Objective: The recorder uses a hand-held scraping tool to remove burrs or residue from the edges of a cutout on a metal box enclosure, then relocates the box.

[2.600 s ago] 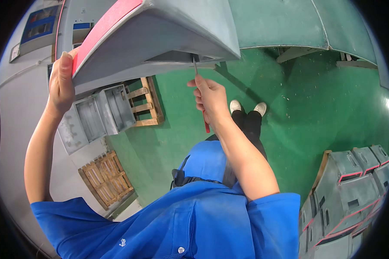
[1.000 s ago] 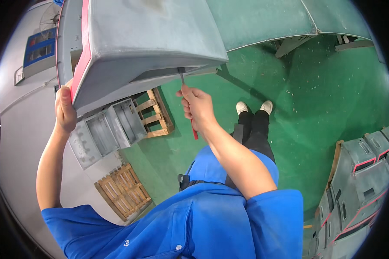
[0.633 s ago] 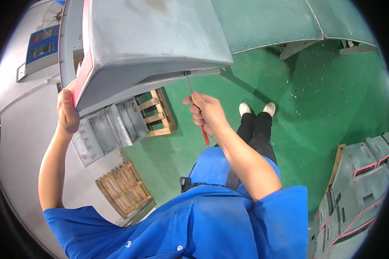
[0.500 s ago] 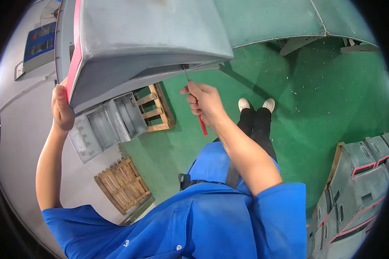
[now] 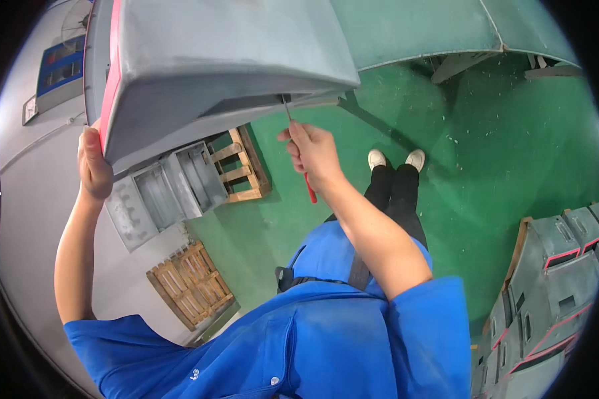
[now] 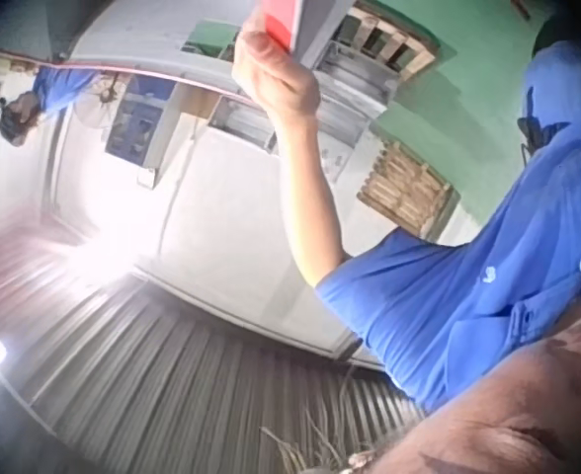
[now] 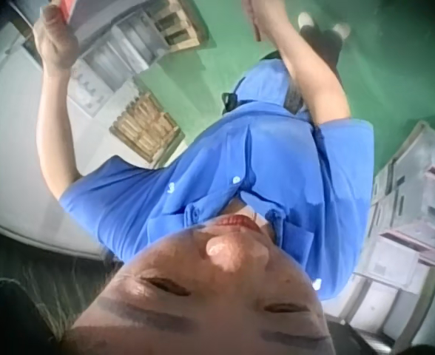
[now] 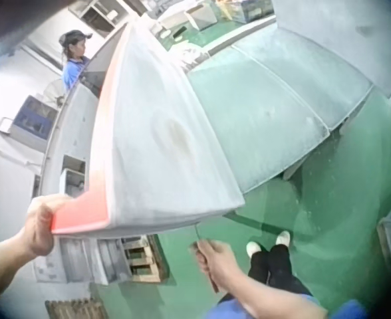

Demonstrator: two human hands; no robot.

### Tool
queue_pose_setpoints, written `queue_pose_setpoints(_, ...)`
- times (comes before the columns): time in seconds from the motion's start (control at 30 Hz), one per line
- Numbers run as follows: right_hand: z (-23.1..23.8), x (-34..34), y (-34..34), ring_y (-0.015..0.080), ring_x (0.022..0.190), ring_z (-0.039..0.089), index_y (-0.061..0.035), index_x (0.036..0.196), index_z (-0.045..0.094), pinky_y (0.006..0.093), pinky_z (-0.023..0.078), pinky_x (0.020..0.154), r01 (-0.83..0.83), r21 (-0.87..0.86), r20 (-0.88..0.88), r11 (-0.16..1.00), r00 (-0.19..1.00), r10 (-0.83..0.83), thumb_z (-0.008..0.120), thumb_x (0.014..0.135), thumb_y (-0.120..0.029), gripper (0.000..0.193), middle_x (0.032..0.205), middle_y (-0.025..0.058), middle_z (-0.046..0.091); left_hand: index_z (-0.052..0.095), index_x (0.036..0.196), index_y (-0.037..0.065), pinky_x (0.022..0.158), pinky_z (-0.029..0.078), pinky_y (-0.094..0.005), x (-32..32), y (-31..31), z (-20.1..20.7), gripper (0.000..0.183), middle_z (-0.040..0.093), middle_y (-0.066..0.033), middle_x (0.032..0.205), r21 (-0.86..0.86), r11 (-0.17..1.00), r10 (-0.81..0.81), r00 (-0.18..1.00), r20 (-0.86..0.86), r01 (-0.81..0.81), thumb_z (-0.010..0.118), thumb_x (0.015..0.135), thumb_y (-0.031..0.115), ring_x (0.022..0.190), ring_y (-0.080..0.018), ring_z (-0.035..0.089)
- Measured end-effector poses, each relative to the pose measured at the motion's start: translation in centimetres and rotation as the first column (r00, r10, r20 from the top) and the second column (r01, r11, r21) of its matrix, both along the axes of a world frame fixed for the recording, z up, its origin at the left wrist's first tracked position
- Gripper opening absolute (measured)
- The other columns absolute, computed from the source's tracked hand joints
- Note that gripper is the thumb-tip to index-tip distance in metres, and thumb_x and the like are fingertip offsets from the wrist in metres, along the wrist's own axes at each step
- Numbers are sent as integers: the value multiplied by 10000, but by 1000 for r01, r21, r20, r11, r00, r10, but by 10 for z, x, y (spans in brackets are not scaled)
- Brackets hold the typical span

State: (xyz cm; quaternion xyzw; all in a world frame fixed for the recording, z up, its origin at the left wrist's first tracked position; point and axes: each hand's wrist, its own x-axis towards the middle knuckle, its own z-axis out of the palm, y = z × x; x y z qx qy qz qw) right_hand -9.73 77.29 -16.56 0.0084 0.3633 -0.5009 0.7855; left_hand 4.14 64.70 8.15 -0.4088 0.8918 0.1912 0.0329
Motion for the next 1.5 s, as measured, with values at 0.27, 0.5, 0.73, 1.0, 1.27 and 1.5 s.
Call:
queue_pose_setpoints(0.27, 1, -3, -1, 39, 402, 286, 20, 799, 546, 201, 204, 360, 37, 25, -104, 999, 994, -34, 468, 858, -258, 295, 515, -36, 376, 548, 922, -75, 744, 408, -313, -3, 1, 3, 597, 575, -192, 874, 1, 999, 53, 998, 28, -53, 160, 910, 378, 802, -294, 553)
queue_pose_setpoints(0.5, 4, -8, 20, 37, 417, 300, -17, 896, 531, 189, 228, 364, 11, -10, -237, 1000, 971, -13, 406, 895, -273, 285, 542, -31, 401, 548, 931, -67, 740, 397, -289, -2, 1, -1, 608, 569, -174, 850, -19, 1000, -7, 1000, 22, 8, 136, 913, 379, 787, -269, 541)
queue_pose_setpoints(0.73, -1, 4, 18, 96, 447, 412, -24, 909, 567, 245, 326, 427, -71, -74, -612, 995, 791, 11, 425, 870, -187, 220, 508, 36, 447, 549, 951, -65, 753, 396, -299, -3, 1, -2, 624, 573, -169, 868, -24, 999, -33, 999, 25, 34, 120, 910, 386, 809, -275, 542)
queue_pose_setpoints(1.0, 14, 10, 12, 393, 582, 529, -13, 839, 521, 428, 398, 492, -111, -120, -898, 987, 436, -60, 462, 842, -132, 133, 589, 227, 519, 551, 947, -66, 751, 400, -310, -5, 1, -1, 605, 566, -188, 863, -4, 999, -48, 999, 19, 48, 131, 913, 368, 800, -293, 540)
queue_pose_setpoints(1.27, -6, 11, 24, 400, 556, 529, -21, 878, 494, 462, 395, 473, -319, -110, -966, 941, 258, -26, 451, 835, -101, 100, 583, 224, 520, 556, 954, -69, 764, 410, -301, -2, 2, 1, 575, 584, -179, 877, -8, 999, -37, 999, -17, 37, 169, 918, 355, 820, -273, 557)
queue_pose_setpoints(1.5, 12, -9, 23, 377, 561, 548, -25, 933, 493, 436, 393, 478, -154, -157, -927, 975, 364, -92, 445, 832, -80, 125, 608, 213, 535, 563, 951, -56, 777, 410, -311, -2, 1, -2, 561, 583, -185, 904, -9, 999, -35, 999, -14, 35, 173, 917, 345, 843, -276, 555)
